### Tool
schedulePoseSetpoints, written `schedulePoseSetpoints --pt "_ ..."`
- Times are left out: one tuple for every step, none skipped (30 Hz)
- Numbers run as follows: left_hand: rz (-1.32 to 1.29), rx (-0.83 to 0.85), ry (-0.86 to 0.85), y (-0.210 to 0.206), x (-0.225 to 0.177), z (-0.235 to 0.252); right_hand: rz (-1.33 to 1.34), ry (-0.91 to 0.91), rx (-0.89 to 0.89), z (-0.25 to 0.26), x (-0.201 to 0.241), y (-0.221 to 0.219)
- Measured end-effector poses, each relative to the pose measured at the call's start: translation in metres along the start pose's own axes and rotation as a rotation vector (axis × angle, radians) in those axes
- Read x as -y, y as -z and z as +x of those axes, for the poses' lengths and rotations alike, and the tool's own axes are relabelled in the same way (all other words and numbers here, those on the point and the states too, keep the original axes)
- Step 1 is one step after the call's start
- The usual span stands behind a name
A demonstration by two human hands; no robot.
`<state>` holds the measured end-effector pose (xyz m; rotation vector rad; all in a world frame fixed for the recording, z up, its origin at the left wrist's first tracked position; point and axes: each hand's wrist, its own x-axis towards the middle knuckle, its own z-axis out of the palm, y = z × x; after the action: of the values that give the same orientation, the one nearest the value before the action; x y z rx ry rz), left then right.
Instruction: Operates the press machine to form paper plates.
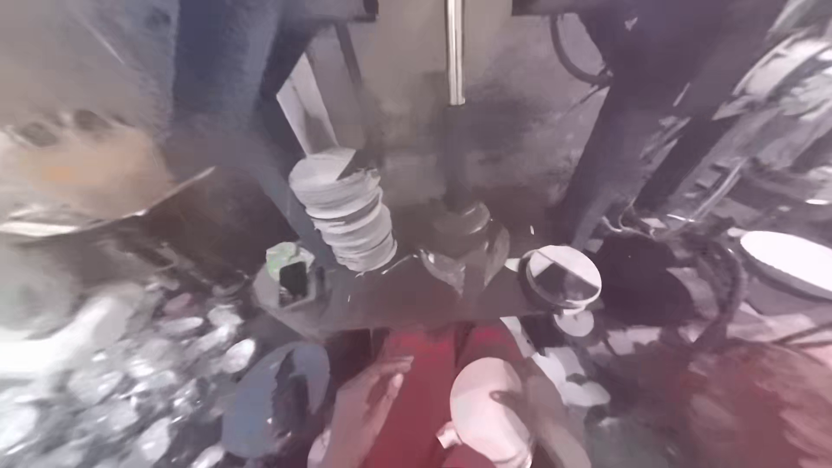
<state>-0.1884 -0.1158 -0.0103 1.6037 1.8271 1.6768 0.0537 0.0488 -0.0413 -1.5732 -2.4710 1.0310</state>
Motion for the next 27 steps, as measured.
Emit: schedulePoseSetpoints --pt "0.005 0.038 0.03 -0.003 0.006 -0.004 -0.031 0.015 -0.038 -0.004 0.002 -0.001" --pt "0.002 0.072 0.061 -0.006 0.011 -0.008 -0.037 0.05 -0.09 -0.008 0.002 -0.003" --pt "-0.008 0.108 0.101 -0.008 0.013 -0.013 -0.013 0.109 -0.172 -0.012 0.002 -0.004" --pt "-0.01 0.131 0.13 -0.01 0.016 -0.018 0.029 0.179 -0.264 -0.017 0.0 -0.006" --pt "-0.014 0.155 0.152 -0.012 0.018 -0.022 0.095 0.266 -0.363 -0.022 -0.002 -0.008" --pt "-0.059 0.187 0.185 -0.015 0.016 -0.026 0.19 0.361 -0.463 -0.026 -0.005 -0.012" --pt "-0.144 0.227 0.243 -0.018 0.009 -0.029 0.323 0.433 -0.502 -0.031 -0.003 -0.013" --pt "-0.239 0.253 0.309 -0.023 0.001 -0.032 0.447 0.486 -0.492 -0.037 0.003 -0.013" --pt "-0.298 0.258 0.367 -0.028 -0.005 -0.035 0.54 0.527 -0.444 -0.041 0.01 -0.012" --pt "-0.329 0.24 0.419 -0.032 -0.012 -0.037 0.57 0.559 -0.394 -0.045 0.018 -0.012" --pt "-0.333 0.183 0.455 -0.033 -0.019 -0.038 0.519 0.581 -0.369 -0.046 0.024 -0.011" --pt "-0.304 0.087 0.468 -0.031 -0.024 -0.037 0.415 0.588 -0.36 -0.044 0.028 -0.011" --pt "-0.257 -0.032 0.448 -0.027 -0.026 -0.035 0.268 0.57 -0.395 -0.036 0.029 -0.013" --pt "-0.185 -0.155 0.419 -0.02 -0.022 -0.032 0.116 0.489 -0.383 -0.03 0.027 -0.014" --pt "-0.094 -0.266 0.394 -0.011 -0.016 -0.029 -0.042 0.355 -0.317 -0.025 0.024 -0.014" --pt "0.012 -0.343 0.391 0.0 -0.012 -0.026 -0.165 0.205 -0.203 -0.019 0.02 -0.012" --pt "0.109 -0.377 0.409 0.013 -0.012 -0.023 -0.25 0.075 -0.1 -0.012 0.015 -0.012" --pt "0.191 -0.38 0.427 0.024 -0.011 -0.02 -0.29 0.004 -0.056 -0.006 0.009 -0.013" --pt "0.248 -0.372 0.432 0.034 -0.011 -0.018 -0.288 -0.007 -0.078 -0.003 0.004 -0.015" --pt "0.28 -0.358 0.423 0.041 -0.011 -0.016 -0.233 0.025 -0.134 -0.004 0.001 -0.015" --pt "0.294 -0.342 0.394 0.045 -0.01 -0.016 -0.136 0.087 -0.213 -0.008 0.0 -0.015" --pt "0.277 -0.321 0.351 0.045 -0.008 -0.017 -0.008 0.179 -0.316 -0.014 0.001 -0.016" --pt "0.234 -0.281 0.301 0.042 -0.005 -0.018 0.112 0.274 -0.413 -0.02 0.002 -0.018" --pt "0.183 -0.214 0.241 0.037 0.001 -0.018 0.219 0.365 -0.498 -0.023 0.003 -0.02" --pt "0.13 -0.114 0.191 0.029 0.005 -0.019 0.314 0.456 -0.567 -0.025 0.005 -0.021" --pt "0.083 -0.008 0.161 0.019 0.005 -0.021 0.412 0.53 -0.599 -0.025 0.008 -0.02" --pt "0.042 0.088 0.165 0.008 0.001 -0.023 0.497 0.57 -0.578 -0.028 0.013 -0.019"
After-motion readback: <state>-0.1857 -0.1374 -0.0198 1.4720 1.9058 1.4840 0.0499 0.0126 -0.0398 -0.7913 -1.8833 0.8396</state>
